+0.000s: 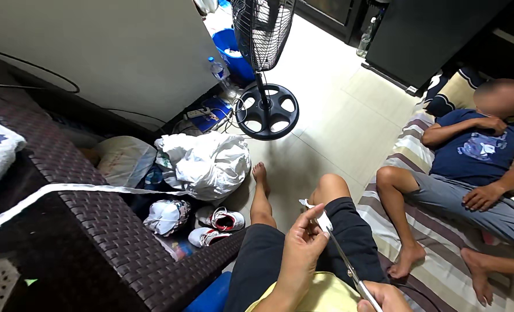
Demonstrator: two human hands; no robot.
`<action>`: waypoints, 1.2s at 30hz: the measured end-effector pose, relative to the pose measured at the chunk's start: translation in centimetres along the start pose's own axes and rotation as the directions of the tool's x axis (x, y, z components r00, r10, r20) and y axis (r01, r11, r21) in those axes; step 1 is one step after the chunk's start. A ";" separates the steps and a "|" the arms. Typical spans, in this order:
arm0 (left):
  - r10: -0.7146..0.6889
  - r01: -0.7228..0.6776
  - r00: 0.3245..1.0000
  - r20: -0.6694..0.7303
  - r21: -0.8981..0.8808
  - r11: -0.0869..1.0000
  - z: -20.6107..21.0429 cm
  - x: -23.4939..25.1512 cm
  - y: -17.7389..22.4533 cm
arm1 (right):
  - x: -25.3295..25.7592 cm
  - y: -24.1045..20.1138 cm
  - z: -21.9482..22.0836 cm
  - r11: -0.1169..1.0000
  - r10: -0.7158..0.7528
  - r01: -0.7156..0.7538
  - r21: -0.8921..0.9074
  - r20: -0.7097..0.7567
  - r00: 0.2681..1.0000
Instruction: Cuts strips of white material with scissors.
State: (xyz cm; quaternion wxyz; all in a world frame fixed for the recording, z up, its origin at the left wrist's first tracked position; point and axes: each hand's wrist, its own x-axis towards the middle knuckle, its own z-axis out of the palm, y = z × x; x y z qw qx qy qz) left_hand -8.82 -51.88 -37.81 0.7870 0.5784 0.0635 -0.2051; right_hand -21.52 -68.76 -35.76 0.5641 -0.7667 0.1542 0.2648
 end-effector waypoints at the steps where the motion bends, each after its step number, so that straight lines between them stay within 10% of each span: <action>1: 0.009 -0.009 1.000 0.017 0.003 1.000 0.1 -0.1 -0.1 | 0.1 -0.1 -0.1 1.000 0.007 -0.008 0.009 0.017 1.000; 36: 0.070 -0.073 0.993 0.091 0.025 0.997 0.8 -1.0 -0.9 | 0.9 0.8 0.0 0.997 -0.054 0.052 0.065 0.031 0.998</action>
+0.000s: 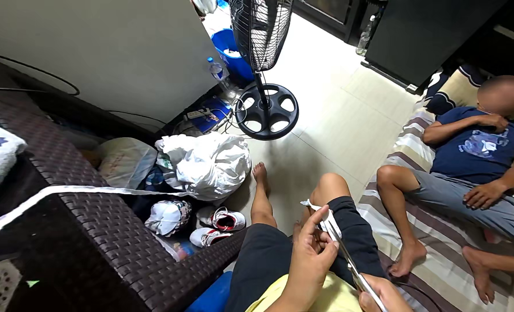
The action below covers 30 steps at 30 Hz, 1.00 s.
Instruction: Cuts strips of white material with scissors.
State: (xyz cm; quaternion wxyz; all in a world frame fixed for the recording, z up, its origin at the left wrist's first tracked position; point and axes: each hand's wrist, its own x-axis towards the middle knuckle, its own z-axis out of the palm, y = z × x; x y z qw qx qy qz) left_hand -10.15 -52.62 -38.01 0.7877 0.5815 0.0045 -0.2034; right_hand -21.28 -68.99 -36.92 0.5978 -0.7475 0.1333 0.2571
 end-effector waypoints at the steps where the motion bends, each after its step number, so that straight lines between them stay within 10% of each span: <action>1: 0.001 -0.001 1.000 0.001 0.001 1.000 0.0 0.0 -0.1 | 0.0 0.0 0.0 1.000 -0.006 0.006 0.004 -0.010 1.000; 30: -0.033 0.036 0.989 -0.144 0.016 0.999 -0.9 0.9 0.9 | -0.8 -0.7 0.2 0.998 0.033 -0.035 -0.042 -0.043 0.998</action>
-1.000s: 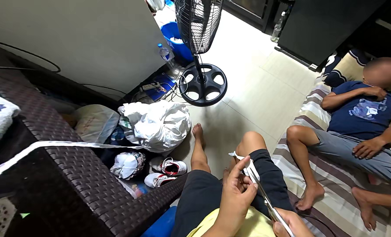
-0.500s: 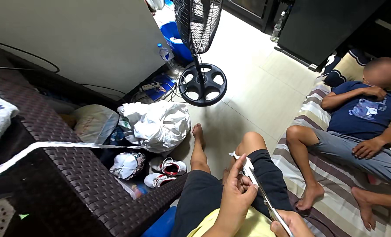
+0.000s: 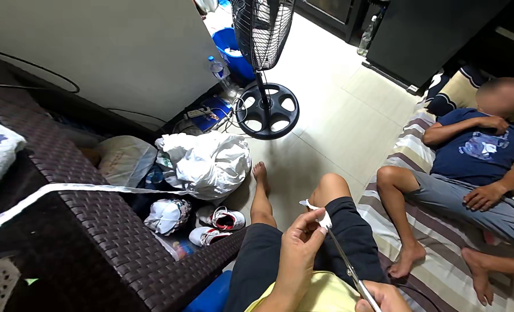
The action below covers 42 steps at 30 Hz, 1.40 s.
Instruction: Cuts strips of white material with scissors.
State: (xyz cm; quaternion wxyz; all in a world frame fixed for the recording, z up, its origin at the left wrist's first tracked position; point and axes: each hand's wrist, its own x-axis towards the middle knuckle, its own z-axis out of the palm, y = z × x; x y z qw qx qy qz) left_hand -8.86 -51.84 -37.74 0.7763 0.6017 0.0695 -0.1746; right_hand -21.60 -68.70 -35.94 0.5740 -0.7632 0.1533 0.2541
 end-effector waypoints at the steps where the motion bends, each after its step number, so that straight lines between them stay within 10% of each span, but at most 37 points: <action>1: 0.002 -0.002 1.000 -0.007 0.002 1.000 0.0 0.0 0.0 | 0.0 0.0 0.0 1.000 -0.003 0.003 0.003 -0.001 1.000; 42: -0.011 0.016 0.996 0.088 -0.053 0.998 -0.8 -0.3 -0.8 | 1.2 -0.6 0.9 0.998 0.049 -0.048 0.030 -0.011 0.999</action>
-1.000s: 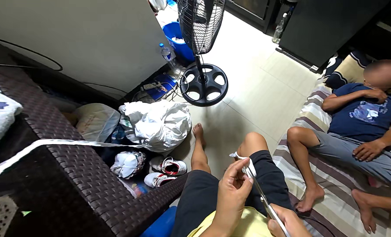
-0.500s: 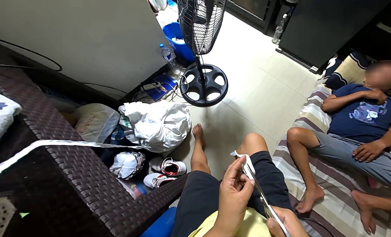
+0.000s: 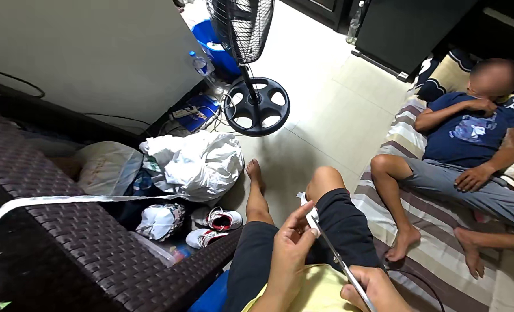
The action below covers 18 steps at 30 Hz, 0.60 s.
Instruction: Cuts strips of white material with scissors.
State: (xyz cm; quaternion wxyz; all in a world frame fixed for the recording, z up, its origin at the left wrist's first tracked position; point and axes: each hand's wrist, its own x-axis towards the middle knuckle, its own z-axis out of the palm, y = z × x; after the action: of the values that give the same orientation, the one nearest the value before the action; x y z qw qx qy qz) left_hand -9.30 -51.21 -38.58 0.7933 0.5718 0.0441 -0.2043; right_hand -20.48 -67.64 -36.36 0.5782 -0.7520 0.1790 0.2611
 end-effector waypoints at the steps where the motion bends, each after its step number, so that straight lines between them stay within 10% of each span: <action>1: -0.003 0.003 1.000 -0.013 0.004 1.000 -0.2 0.1 0.2 | -0.1 0.0 0.0 1.000 0.005 -0.005 -0.015 0.006 1.000; 18: 0.122 -0.118 0.992 -0.045 0.069 0.991 0.5 -0.3 0.6 | 0.1 0.1 -0.4 0.995 -0.096 0.095 0.012 0.049 0.994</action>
State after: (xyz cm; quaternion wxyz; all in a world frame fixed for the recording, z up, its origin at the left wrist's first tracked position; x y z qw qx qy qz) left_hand -9.44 -51.46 -37.79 0.7835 0.6041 0.0223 -0.1435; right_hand -20.36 -68.04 -36.42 0.5977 -0.7504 0.1298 0.2507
